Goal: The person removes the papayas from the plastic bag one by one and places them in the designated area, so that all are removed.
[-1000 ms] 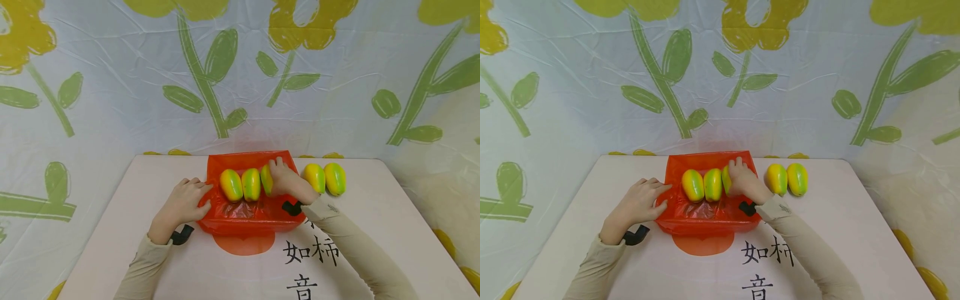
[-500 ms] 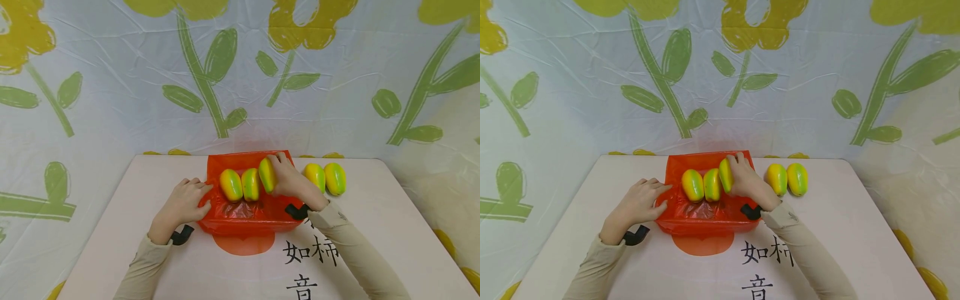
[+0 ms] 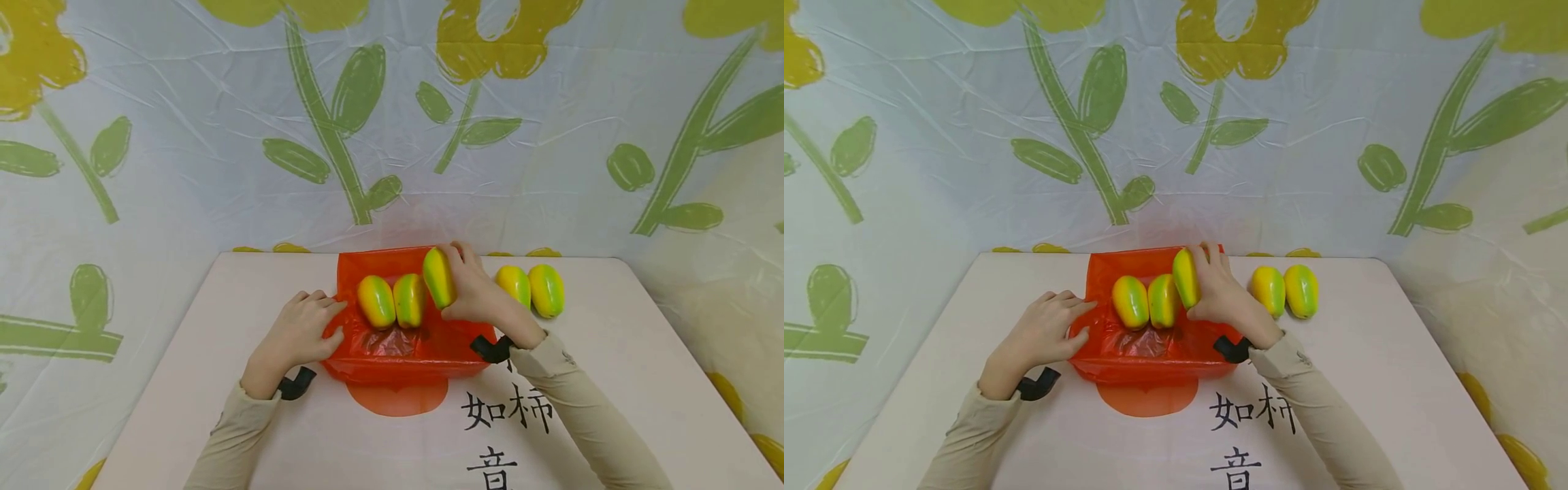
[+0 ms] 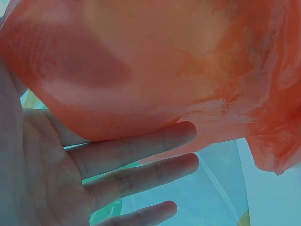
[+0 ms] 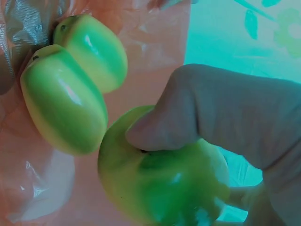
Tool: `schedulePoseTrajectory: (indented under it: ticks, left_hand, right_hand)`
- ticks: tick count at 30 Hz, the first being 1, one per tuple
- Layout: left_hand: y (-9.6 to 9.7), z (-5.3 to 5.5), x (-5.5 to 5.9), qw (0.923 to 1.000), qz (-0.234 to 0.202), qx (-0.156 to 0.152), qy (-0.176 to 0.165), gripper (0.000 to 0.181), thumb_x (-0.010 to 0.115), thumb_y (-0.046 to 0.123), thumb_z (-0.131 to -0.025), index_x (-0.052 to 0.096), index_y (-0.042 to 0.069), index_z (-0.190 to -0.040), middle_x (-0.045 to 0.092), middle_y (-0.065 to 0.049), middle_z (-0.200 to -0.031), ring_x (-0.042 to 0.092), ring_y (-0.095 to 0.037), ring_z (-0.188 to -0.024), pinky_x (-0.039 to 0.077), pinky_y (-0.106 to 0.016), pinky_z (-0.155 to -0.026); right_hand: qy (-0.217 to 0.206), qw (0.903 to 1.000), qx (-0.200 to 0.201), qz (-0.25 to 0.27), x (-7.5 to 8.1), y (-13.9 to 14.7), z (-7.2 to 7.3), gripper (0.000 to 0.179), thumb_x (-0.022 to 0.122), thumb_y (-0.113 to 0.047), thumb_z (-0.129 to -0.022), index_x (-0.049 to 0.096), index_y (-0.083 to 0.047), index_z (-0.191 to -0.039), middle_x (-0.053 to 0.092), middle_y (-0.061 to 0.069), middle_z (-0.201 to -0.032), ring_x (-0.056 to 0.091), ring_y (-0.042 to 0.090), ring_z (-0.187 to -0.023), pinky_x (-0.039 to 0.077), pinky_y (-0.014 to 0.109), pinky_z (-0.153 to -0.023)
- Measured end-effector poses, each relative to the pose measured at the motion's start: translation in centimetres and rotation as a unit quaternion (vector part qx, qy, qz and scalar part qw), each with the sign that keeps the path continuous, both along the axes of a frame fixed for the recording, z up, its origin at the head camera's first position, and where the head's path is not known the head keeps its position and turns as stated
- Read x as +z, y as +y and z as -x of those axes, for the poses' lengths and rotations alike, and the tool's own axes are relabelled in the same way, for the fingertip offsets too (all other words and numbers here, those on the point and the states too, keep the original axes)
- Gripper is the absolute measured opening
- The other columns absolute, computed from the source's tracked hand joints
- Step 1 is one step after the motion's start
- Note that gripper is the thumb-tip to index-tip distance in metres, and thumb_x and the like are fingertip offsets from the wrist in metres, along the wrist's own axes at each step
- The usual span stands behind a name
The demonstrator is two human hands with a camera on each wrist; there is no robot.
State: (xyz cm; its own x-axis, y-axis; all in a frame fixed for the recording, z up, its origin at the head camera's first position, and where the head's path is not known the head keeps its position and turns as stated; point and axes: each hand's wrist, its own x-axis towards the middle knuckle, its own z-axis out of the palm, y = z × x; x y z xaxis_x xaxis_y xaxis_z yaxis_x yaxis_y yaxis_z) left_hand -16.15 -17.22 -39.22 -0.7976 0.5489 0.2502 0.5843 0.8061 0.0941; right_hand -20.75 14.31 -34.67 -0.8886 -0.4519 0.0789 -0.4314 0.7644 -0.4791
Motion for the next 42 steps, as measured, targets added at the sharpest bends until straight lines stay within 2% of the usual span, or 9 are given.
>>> schedulePoseTrajectory:
  ticks: [9, 18, 25, 31, 37, 42]
  left_hand:
    - [-0.1, 0.0, -0.1, 1.0000, 0.001, 0.000, 0.002, 0.043, 0.061, 0.026, -0.082, 0.072, 0.003, -0.117, 0.072, -0.011, -0.109, 0.062, -0.028, -0.098, 0.048, -0.045, -0.084]
    - [-0.1, 0.1, -0.2, 1.0000, 0.004, 0.005, -0.002, 0.044, 0.060, 0.027, -0.082, 0.072, 0.004, -0.118, 0.072, -0.010, -0.109, 0.061, -0.028, -0.098, 0.048, -0.045, -0.084]
    - [0.0, 0.0, -0.1, 1.0000, 0.003, 0.005, -0.004, 0.044, 0.060, 0.027, -0.083, 0.072, 0.004, -0.118, 0.072, -0.010, -0.110, 0.061, -0.028, -0.098, 0.047, -0.045, -0.084]
    - [-0.1, 0.0, 0.0, 1.0000, 0.003, 0.003, -0.005, 0.044, 0.060, 0.026, -0.082, 0.072, 0.003, -0.118, 0.072, -0.010, -0.110, 0.061, -0.028, -0.098, 0.047, -0.045, -0.084]
    - [-0.2, 0.1, 0.1, 1.0000, 0.004, 0.002, -0.007, 0.044, 0.060, 0.026, -0.083, 0.071, 0.003, -0.118, 0.072, -0.010, -0.110, 0.061, -0.028, -0.098, 0.047, -0.045, -0.085]
    - [-0.2, 0.1, 0.2, 1.0000, 0.004, 0.003, -0.008, 0.044, 0.060, 0.026, -0.082, 0.071, 0.003, -0.118, 0.072, -0.010, -0.110, 0.061, -0.027, -0.098, 0.047, -0.045, -0.084]
  right_hand:
    - [0.011, 0.9990, -0.001, 0.044, 0.5, 0.8, 0.0, 0.111, 0.084, 0.000, -0.060, 0.022, -0.006, -0.151, 0.016, 0.022, -0.149, 0.043, 0.040, -0.116, 0.052, 0.051, -0.087]
    - [0.036, 0.9963, -0.003, 0.079, 1.0, 2.4, 0.2, 0.113, 0.082, 0.008, -0.056, 0.024, -0.010, -0.151, 0.016, 0.017, -0.153, 0.042, 0.039, -0.117, 0.054, 0.051, -0.080]
    - [0.045, 0.9968, -0.007, 0.066, 1.3, 4.0, 0.7, 0.114, 0.082, 0.007, -0.054, 0.022, -0.007, -0.150, 0.022, 0.021, -0.150, 0.034, 0.042, -0.124, 0.047, 0.060, -0.092]
    - [0.032, 0.9967, -0.035, 0.065, 1.4, 5.5, 1.1, 0.120, 0.080, 0.008, -0.055, 0.010, 0.000, -0.152, 0.024, 0.029, -0.146, 0.033, 0.044, -0.122, 0.038, 0.063, -0.099]
    - [0.034, 0.9958, -0.052, 0.068, 1.2, 7.3, 1.7, 0.121, 0.080, 0.008, -0.055, 0.006, 0.004, -0.151, 0.023, 0.034, -0.144, 0.031, 0.047, -0.122, 0.032, 0.064, -0.103]
    - [0.036, 0.9952, -0.056, 0.072, 1.2, 9.0, 2.0, 0.119, 0.081, 0.008, -0.058, 0.006, 0.007, -0.150, 0.023, 0.036, -0.141, 0.030, 0.050, -0.120, 0.031, 0.066, -0.099]
